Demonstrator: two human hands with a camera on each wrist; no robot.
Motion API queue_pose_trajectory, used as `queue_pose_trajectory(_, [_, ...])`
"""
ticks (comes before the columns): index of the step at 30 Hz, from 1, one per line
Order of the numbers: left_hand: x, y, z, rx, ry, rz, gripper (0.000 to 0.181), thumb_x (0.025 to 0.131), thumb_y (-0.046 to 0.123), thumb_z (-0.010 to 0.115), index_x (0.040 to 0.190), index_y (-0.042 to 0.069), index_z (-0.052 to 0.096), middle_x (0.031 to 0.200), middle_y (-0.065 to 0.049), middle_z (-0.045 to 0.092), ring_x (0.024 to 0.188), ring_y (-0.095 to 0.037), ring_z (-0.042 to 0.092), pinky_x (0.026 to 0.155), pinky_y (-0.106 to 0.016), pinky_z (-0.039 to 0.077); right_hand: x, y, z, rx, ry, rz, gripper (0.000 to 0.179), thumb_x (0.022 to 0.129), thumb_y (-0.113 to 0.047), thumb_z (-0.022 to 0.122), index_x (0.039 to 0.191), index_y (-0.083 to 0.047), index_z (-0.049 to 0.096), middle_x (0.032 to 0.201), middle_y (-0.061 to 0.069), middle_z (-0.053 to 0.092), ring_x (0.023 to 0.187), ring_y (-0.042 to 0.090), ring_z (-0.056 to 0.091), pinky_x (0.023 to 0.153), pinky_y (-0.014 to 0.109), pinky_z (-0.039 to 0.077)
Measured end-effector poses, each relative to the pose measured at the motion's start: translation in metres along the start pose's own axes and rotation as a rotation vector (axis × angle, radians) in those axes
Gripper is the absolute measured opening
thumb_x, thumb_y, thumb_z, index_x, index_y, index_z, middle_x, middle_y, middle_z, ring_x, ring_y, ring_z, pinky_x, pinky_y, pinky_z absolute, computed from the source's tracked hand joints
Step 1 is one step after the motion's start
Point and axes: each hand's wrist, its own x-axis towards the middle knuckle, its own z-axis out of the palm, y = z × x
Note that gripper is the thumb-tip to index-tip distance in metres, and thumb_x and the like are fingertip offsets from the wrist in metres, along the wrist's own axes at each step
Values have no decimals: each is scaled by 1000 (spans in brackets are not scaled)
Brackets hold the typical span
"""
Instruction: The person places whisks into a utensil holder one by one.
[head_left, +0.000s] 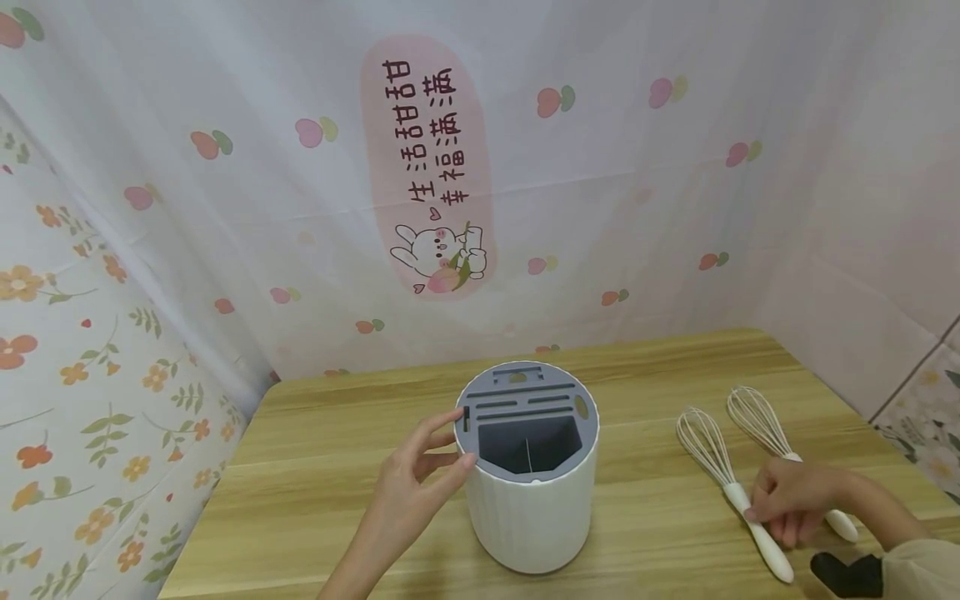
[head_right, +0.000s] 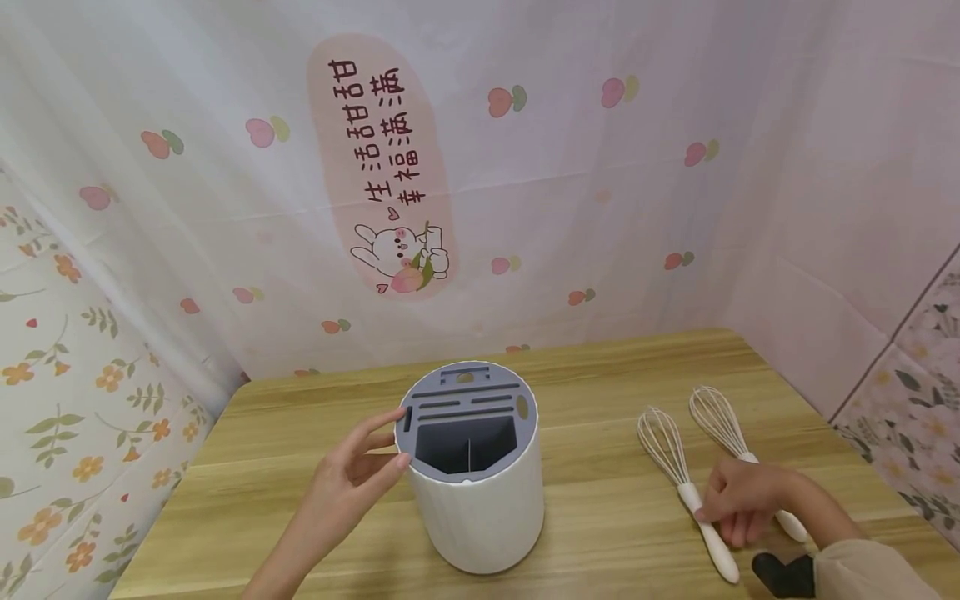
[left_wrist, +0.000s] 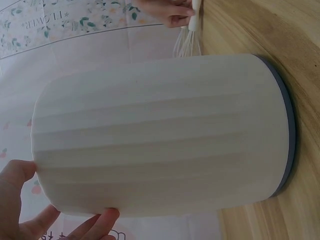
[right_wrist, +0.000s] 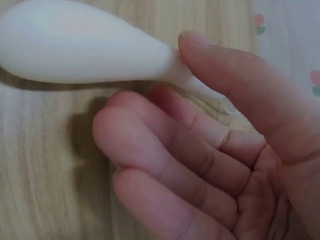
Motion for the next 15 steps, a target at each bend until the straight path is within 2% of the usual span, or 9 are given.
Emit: queue_pose_trajectory(15, [0, -1, 0, -3, 3, 2, 47, 83, 33, 68, 127, 33, 51, 120, -8, 56, 99, -20, 60, 75, -31, 51, 3, 6, 1, -9, 13, -17, 32, 89, -7, 57, 69, 18, 55, 56, 10, 63, 50, 9, 61, 43, 20, 46])
